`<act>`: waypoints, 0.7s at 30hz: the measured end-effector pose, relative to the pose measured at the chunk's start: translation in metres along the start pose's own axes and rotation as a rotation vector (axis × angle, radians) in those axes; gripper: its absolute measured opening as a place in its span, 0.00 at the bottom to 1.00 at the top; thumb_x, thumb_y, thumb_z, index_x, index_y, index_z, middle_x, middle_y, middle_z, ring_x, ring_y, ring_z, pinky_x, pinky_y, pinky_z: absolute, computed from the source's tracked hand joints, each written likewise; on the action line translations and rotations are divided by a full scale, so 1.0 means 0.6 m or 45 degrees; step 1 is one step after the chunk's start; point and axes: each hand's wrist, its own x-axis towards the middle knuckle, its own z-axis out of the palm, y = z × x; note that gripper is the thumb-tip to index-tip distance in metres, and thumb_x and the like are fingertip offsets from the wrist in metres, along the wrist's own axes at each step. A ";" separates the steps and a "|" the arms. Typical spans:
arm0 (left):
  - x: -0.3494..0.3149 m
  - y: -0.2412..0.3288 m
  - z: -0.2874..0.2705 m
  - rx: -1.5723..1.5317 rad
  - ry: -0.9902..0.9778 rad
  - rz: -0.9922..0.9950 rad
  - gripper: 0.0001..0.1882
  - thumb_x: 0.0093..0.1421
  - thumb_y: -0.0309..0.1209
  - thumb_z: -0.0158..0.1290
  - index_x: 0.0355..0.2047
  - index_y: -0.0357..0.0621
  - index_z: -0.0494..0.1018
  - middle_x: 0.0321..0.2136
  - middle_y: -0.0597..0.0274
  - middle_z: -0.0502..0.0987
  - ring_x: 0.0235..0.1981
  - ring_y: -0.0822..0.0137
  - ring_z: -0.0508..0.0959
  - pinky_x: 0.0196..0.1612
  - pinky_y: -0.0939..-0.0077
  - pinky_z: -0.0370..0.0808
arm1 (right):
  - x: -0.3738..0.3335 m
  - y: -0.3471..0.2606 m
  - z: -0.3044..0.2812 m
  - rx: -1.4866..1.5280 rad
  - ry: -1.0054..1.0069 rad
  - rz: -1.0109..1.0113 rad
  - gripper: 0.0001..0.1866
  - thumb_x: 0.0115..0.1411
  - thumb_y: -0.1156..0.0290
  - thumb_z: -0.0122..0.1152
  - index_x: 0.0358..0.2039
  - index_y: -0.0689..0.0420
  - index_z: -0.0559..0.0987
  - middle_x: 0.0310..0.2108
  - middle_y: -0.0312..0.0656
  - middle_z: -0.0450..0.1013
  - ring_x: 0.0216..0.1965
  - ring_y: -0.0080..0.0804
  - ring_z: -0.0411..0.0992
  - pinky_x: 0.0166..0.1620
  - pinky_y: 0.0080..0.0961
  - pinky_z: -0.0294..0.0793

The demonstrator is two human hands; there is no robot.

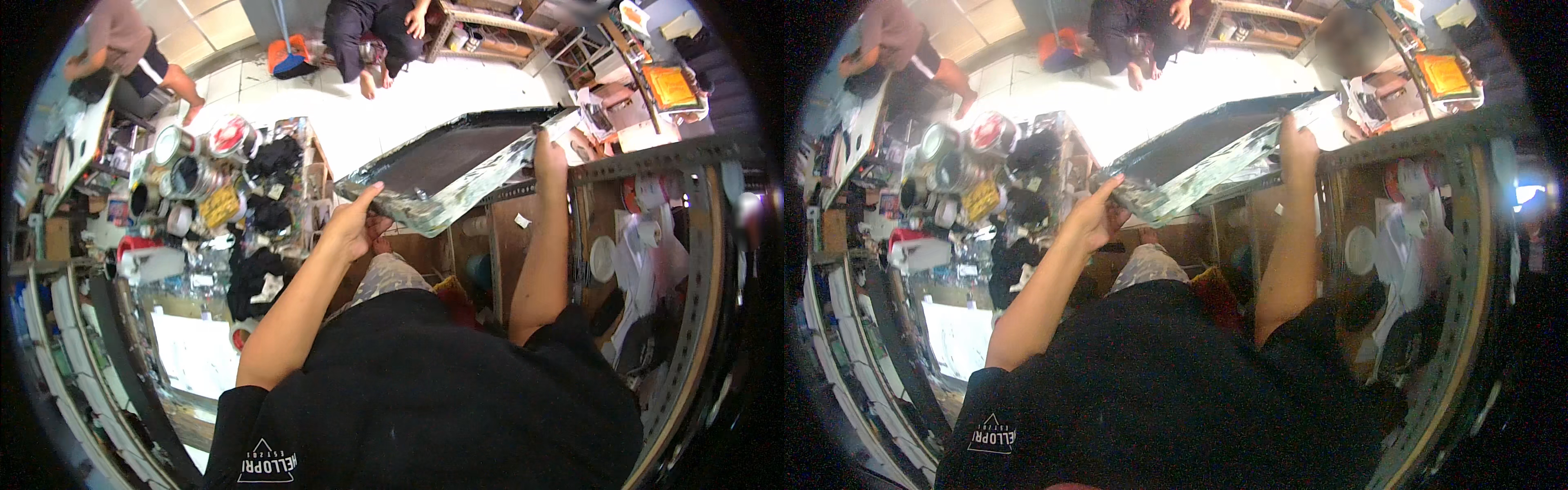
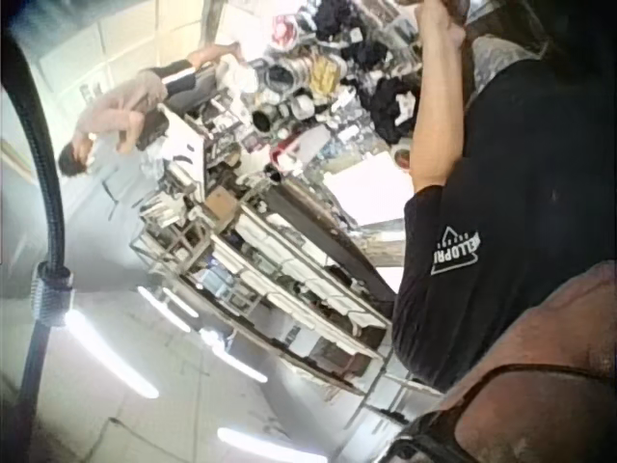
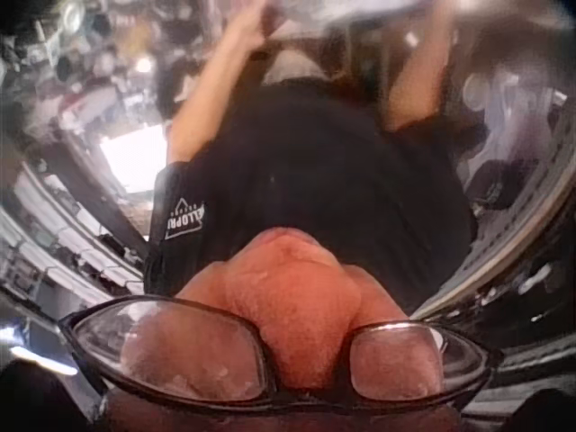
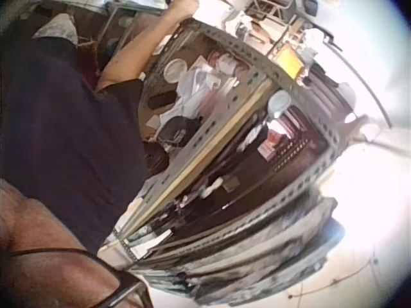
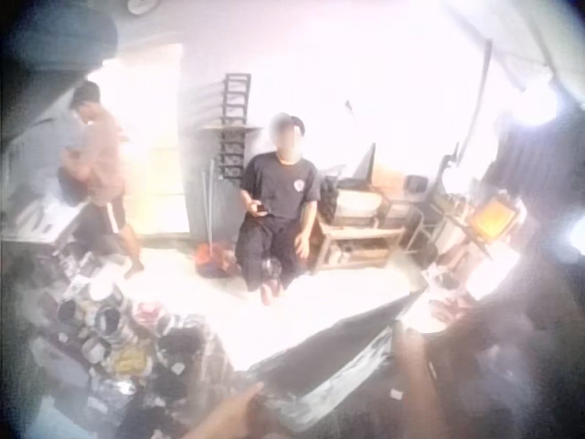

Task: The person wipes a screen printing frame, applies ink to it using a spatula, and peels a sheet of paper from a flat surface.

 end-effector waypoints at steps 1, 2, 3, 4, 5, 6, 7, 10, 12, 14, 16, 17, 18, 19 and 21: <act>0.038 -0.002 0.000 0.000 -0.007 -0.053 0.19 0.57 0.41 0.63 0.38 0.40 0.73 0.32 0.59 0.77 0.27 0.66 0.78 0.26 0.77 0.80 | 0.023 0.033 0.030 -0.111 0.062 0.028 0.42 0.57 0.39 0.51 0.39 0.77 0.77 0.40 0.69 0.74 0.44 0.61 0.73 0.51 0.45 0.69; 0.078 -0.003 0.002 0.001 -0.013 -0.108 0.18 0.57 0.41 0.63 0.38 0.41 0.73 0.32 0.59 0.77 0.26 0.66 0.78 0.26 0.77 0.80 | 0.043 0.066 0.055 -0.190 0.054 0.096 0.45 0.57 0.37 0.48 0.41 0.78 0.76 0.40 0.69 0.74 0.45 0.62 0.72 0.54 0.46 0.68; 0.115 -0.007 0.000 -0.041 -0.019 -0.129 0.17 0.58 0.40 0.62 0.39 0.42 0.73 0.31 0.59 0.78 0.27 0.65 0.79 0.26 0.77 0.80 | 0.042 0.073 0.081 -0.076 0.003 0.146 0.39 0.60 0.43 0.48 0.42 0.76 0.76 0.40 0.68 0.74 0.45 0.62 0.72 0.54 0.47 0.68; 0.153 -0.016 0.003 -0.083 -0.032 -0.155 0.16 0.59 0.39 0.62 0.39 0.42 0.73 0.31 0.59 0.78 0.28 0.65 0.80 0.27 0.77 0.80 | 0.028 0.078 0.102 0.034 -0.040 0.202 0.33 0.63 0.49 0.48 0.42 0.75 0.75 0.40 0.67 0.74 0.45 0.63 0.72 0.54 0.49 0.68; 0.189 -0.024 0.007 -0.129 -0.051 -0.170 0.15 0.59 0.39 0.61 0.39 0.42 0.73 0.31 0.59 0.79 0.28 0.65 0.80 0.27 0.77 0.81 | -0.006 0.082 0.124 0.422 -0.103 0.261 0.25 0.64 0.58 0.44 0.46 0.71 0.72 0.39 0.60 0.74 0.41 0.54 0.73 0.48 0.42 0.71; 0.222 -0.029 0.015 -0.169 -0.082 -0.188 0.15 0.60 0.38 0.61 0.39 0.42 0.73 0.31 0.58 0.79 0.29 0.64 0.81 0.28 0.76 0.81 | -0.061 0.089 0.144 0.812 -0.144 0.316 0.19 0.64 0.68 0.41 0.50 0.67 0.69 0.37 0.54 0.73 0.38 0.44 0.73 0.42 0.36 0.73; 0.251 -0.038 0.035 -0.153 0.041 -0.217 0.14 0.61 0.37 0.59 0.40 0.41 0.72 0.31 0.54 0.79 0.28 0.61 0.81 0.27 0.75 0.82 | -0.111 0.101 0.157 0.862 -0.257 0.278 0.21 0.68 0.61 0.37 0.54 0.60 0.67 0.41 0.50 0.71 0.34 0.35 0.72 0.38 0.31 0.74; 0.351 -0.088 0.040 -0.114 0.129 -0.378 0.16 0.61 0.37 0.59 0.41 0.38 0.71 0.31 0.51 0.79 0.23 0.58 0.81 0.26 0.72 0.83 | -0.233 0.125 0.220 0.674 -0.495 0.201 0.21 0.69 0.64 0.43 0.60 0.57 0.62 0.44 0.47 0.70 0.27 0.29 0.73 0.30 0.27 0.76; 0.392 -0.113 0.065 -0.055 0.253 -0.391 0.22 0.60 0.36 0.60 0.44 0.30 0.68 0.33 0.45 0.78 0.22 0.54 0.80 0.22 0.67 0.81 | -0.230 0.129 0.285 0.447 -0.406 0.160 0.25 0.64 0.68 0.52 0.59 0.62 0.62 0.44 0.50 0.72 0.30 0.33 0.75 0.32 0.31 0.77; 0.435 -0.134 0.085 0.127 0.370 -0.430 0.25 0.59 0.35 0.61 0.46 0.25 0.67 0.34 0.42 0.77 0.23 0.53 0.81 0.21 0.65 0.81 | -0.198 0.145 0.353 0.250 -0.085 0.089 0.25 0.61 0.67 0.58 0.55 0.69 0.67 0.42 0.53 0.75 0.32 0.37 0.77 0.37 0.37 0.76; 0.453 -0.137 0.134 0.163 0.517 -0.310 0.28 0.58 0.34 0.61 0.46 0.17 0.64 0.37 0.39 0.75 0.22 0.50 0.81 0.20 0.63 0.80 | -0.168 0.186 0.399 0.161 -0.016 0.269 0.22 0.60 0.64 0.60 0.45 0.71 0.73 0.38 0.54 0.76 0.34 0.40 0.77 0.41 0.38 0.74; 0.474 -0.146 0.141 0.210 0.505 -0.298 0.29 0.59 0.34 0.61 0.45 0.16 0.64 0.37 0.39 0.75 0.22 0.50 0.80 0.20 0.63 0.80 | -0.154 0.206 0.414 0.114 0.008 0.353 0.21 0.59 0.62 0.61 0.40 0.72 0.75 0.35 0.55 0.77 0.34 0.42 0.76 0.43 0.38 0.74; 0.493 -0.154 0.145 0.261 0.491 -0.283 0.29 0.59 0.34 0.61 0.45 0.16 0.63 0.37 0.39 0.75 0.21 0.50 0.80 0.20 0.63 0.79 | -0.135 0.212 0.423 0.171 0.007 0.533 0.21 0.59 0.62 0.61 0.37 0.72 0.76 0.34 0.55 0.77 0.35 0.42 0.76 0.43 0.38 0.74; 0.493 -0.154 0.165 0.273 0.485 -0.270 0.29 0.59 0.35 0.61 0.45 0.16 0.64 0.37 0.39 0.76 0.22 0.53 0.81 0.20 0.65 0.79 | -0.117 0.217 0.426 0.228 0.005 0.714 0.20 0.58 0.62 0.61 0.33 0.72 0.77 0.33 0.55 0.77 0.35 0.43 0.77 0.43 0.38 0.74; 0.513 -0.170 0.191 0.279 0.517 -0.296 0.28 0.60 0.35 0.60 0.44 0.16 0.64 0.36 0.40 0.76 0.22 0.54 0.81 0.21 0.66 0.80 | -0.081 0.225 0.425 0.303 -0.059 0.956 0.21 0.58 0.62 0.61 0.33 0.75 0.76 0.35 0.57 0.77 0.38 0.46 0.76 0.44 0.38 0.73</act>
